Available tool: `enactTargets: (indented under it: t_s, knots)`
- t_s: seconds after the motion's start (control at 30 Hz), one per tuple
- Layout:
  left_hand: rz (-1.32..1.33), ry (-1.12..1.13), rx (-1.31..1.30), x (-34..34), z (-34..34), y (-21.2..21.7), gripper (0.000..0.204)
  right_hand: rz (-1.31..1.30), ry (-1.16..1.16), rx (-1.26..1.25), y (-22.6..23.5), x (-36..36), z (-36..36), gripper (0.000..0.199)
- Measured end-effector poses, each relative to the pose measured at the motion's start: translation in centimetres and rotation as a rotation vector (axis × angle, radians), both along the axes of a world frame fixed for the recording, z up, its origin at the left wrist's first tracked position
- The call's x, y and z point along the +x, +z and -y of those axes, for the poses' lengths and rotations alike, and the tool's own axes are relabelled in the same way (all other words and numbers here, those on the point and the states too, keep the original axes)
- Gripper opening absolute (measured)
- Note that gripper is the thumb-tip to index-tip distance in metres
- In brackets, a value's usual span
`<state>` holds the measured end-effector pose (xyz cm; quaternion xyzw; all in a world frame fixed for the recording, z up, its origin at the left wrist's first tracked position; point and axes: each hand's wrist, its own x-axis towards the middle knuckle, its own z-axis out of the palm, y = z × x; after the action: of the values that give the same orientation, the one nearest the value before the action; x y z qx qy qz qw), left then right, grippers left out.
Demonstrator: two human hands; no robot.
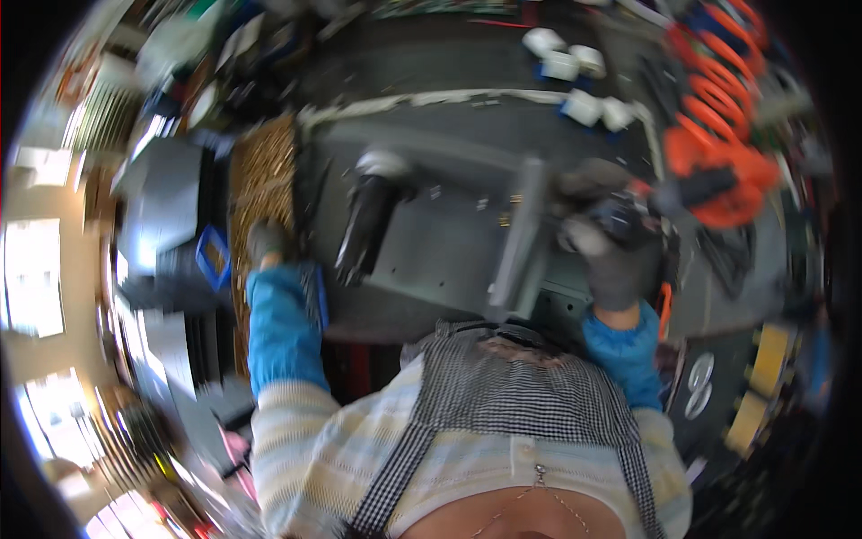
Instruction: Assembling a metal housing unit using an air-powered screwdriver and screws.
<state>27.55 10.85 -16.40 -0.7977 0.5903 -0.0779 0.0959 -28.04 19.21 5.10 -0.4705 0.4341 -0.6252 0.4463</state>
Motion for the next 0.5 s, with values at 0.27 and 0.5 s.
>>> enactTargets:
  t_s: [0.27, 0.5]
  knots:
    - [-2.373, 0.556, -0.553, 9.9, 0.3, -2.1, 0.021, 0.157, 0.142, -0.142, 4.6, -4.3, -0.6, 0.044]
    - [-2.801, 0.373, -0.565, -1.9, -4.1, 3.3, 0.02, 0.32, 0.202, -0.626, 7.6, -11.5, -6.4, 0.054]
